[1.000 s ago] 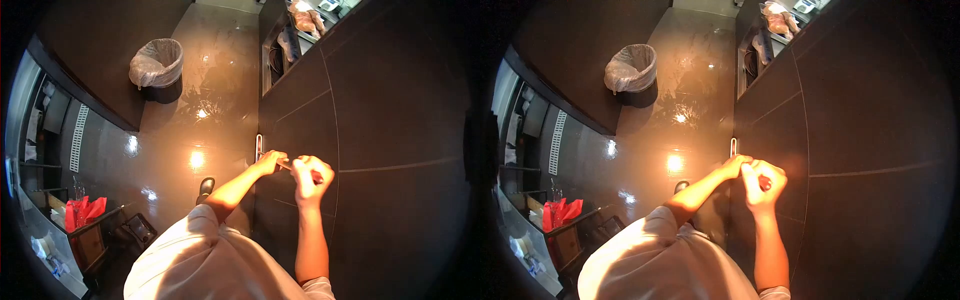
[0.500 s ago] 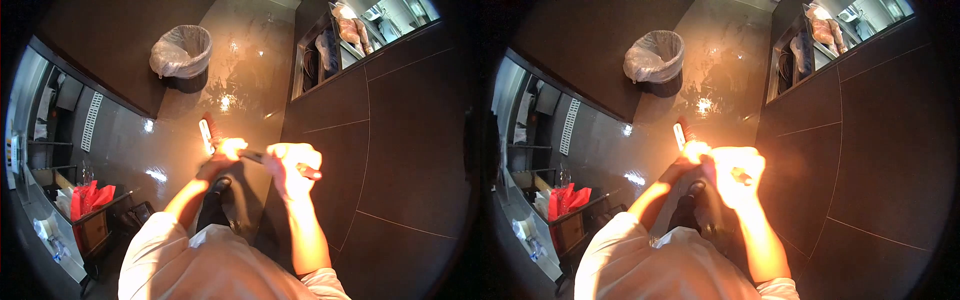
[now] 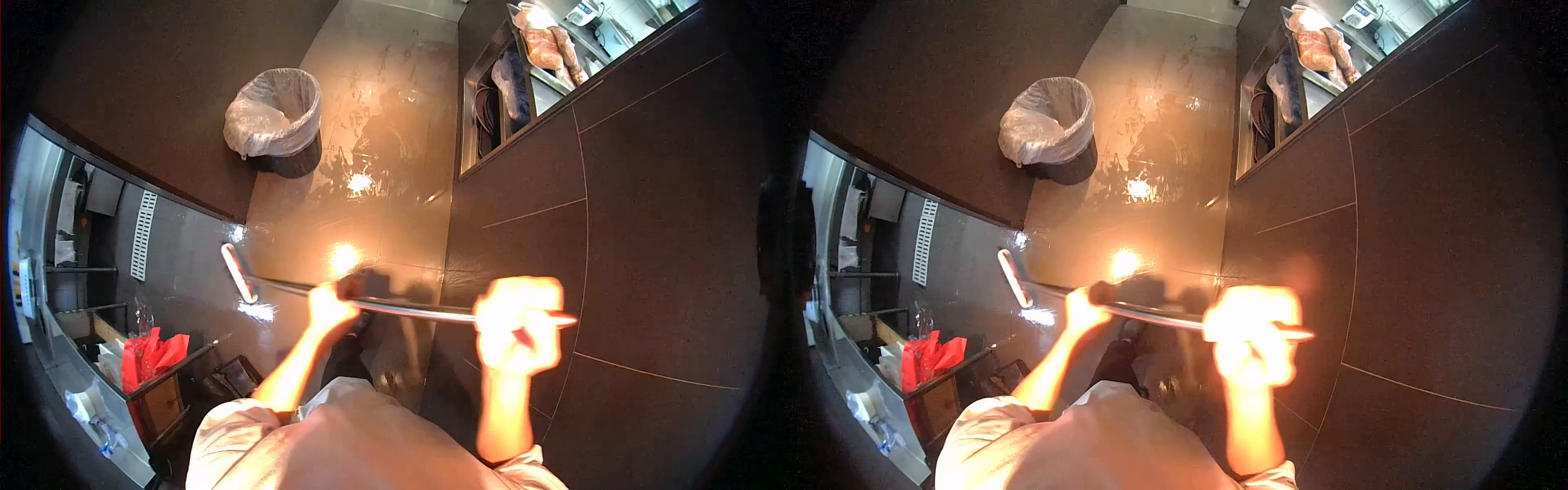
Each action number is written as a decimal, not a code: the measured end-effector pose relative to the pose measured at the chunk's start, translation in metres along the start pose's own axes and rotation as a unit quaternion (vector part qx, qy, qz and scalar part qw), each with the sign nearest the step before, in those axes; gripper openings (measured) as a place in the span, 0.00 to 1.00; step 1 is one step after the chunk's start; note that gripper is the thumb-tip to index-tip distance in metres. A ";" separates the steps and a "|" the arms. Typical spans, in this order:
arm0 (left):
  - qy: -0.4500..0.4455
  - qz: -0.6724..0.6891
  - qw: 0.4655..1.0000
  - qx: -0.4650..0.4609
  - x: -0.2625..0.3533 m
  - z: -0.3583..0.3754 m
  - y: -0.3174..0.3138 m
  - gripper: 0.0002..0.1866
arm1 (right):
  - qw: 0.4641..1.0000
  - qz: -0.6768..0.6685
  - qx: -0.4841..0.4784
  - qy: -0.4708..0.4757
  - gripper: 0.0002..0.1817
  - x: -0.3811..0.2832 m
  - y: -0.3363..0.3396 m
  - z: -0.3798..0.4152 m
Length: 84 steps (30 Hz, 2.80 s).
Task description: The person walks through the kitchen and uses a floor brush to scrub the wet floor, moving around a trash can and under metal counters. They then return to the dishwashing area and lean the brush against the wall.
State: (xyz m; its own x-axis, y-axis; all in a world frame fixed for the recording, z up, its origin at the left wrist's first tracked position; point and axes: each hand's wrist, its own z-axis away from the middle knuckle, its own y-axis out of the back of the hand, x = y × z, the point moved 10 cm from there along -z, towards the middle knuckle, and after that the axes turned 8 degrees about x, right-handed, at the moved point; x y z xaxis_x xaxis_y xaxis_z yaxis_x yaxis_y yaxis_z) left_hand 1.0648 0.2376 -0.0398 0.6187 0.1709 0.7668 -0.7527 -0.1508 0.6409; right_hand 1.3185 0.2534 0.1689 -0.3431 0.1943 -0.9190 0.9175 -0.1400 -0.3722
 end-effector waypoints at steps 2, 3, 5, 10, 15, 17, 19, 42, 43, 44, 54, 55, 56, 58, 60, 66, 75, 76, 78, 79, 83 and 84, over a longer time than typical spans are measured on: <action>-0.166 0.032 0.986 0.010 0.074 -0.009 -0.028 0.09 | 0.977 -0.159 0.072 0.124 0.15 -0.098 -0.014 -0.018; -0.243 0.132 0.961 0.028 0.109 -0.010 -0.032 0.12 | 0.975 -0.156 0.060 0.149 0.18 -0.128 -0.012 -0.019; -0.264 0.163 0.948 0.068 0.165 -0.028 -0.048 0.14 | 0.979 -0.087 -0.005 0.183 0.19 -0.162 -0.023 -0.018; -0.227 0.325 0.902 0.174 0.185 -0.110 -0.133 0.11 | 0.970 0.112 -0.069 0.202 0.17 -0.106 -0.045 -0.048; -0.102 0.352 0.930 0.029 0.127 -0.165 -0.283 0.15 | 0.903 0.352 -0.103 0.224 0.17 0.024 -0.021 -0.082; -0.115 0.326 0.938 -0.020 0.110 -0.151 -0.314 0.16 | 0.903 0.362 -0.077 0.217 0.18 0.033 0.001 -0.075; -0.168 0.246 0.954 -0.029 0.108 -0.118 -0.305 0.18 | 0.912 0.346 -0.051 0.213 0.19 0.027 0.017 -0.060; -0.067 -0.134 0.989 -0.008 -0.296 0.030 0.098 0.20 | 0.997 -0.011 -0.057 -0.053 0.08 0.224 -0.137 0.168; -0.083 -0.125 0.989 -0.003 -0.280 0.042 0.114 0.17 | 0.996 0.019 -0.072 -0.055 0.11 0.196 -0.147 0.176; -0.102 -0.113 0.988 0.002 -0.250 0.053 0.129 0.13 | 0.993 0.029 -0.082 -0.081 0.11 0.164 -0.154 0.182; -0.277 0.157 0.948 -0.024 0.050 0.189 0.073 0.14 | 0.942 -0.118 -0.276 0.150 0.21 -0.175 -0.117 0.227; -0.268 0.184 0.945 -0.038 0.071 0.207 0.068 0.11 | 0.944 -0.098 -0.267 0.165 0.23 -0.195 -0.113 0.239; -0.235 0.224 0.943 -0.075 0.086 0.225 0.059 0.09 | 0.942 -0.084 -0.291 0.146 0.23 -0.209 -0.114 0.251; -0.221 0.338 0.911 -0.086 0.103 0.258 0.043 0.09 | 0.955 -0.071 -0.247 0.146 0.21 -0.217 -0.108 0.272; -0.251 0.356 0.898 -0.058 0.107 0.287 0.022 0.11 | 0.977 0.016 -0.161 0.142 0.17 -0.200 -0.082 0.285; -0.262 0.241 0.907 -0.226 0.051 0.350 -0.088 0.16 | 0.972 0.181 -0.083 0.125 0.17 -0.086 -0.065 0.351; -0.256 0.263 0.892 -0.262 -0.052 0.359 -0.003 0.12 | 0.980 0.076 -0.134 0.123 0.15 -0.061 -0.148 0.413; -0.260 0.263 0.895 -0.248 -0.076 0.349 0.007 0.11 | 0.980 0.059 -0.147 0.122 0.14 -0.054 -0.168 0.415; -0.240 0.248 0.908 -0.237 -0.121 0.336 0.042 0.12 | 0.980 0.023 -0.169 0.106 0.14 -0.034 -0.213 0.423; -0.219 0.234 0.916 -0.242 -0.140 0.326 0.079 0.14 | 0.979 0.005 -0.180 0.098 0.14 -0.024 -0.236 0.427; -0.191 0.177 0.950 -0.170 -0.224 0.288 0.187 0.10 | 0.972 -0.021 -0.223 0.069 0.15 0.019 -0.337 0.444; -0.194 0.168 0.952 -0.169 -0.245 0.279 0.207 0.10 | 0.959 -0.018 -0.272 0.081 0.14 0.028 -0.372 0.451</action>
State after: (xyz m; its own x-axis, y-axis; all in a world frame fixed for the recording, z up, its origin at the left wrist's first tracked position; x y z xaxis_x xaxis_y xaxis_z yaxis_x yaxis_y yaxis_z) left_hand 0.8204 -0.1074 -0.0847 0.3185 -0.2131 0.9237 -0.9113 0.1995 0.3603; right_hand 0.8770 -0.1274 0.2229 -0.3805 0.3433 -0.8587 0.8902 0.3876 -0.2395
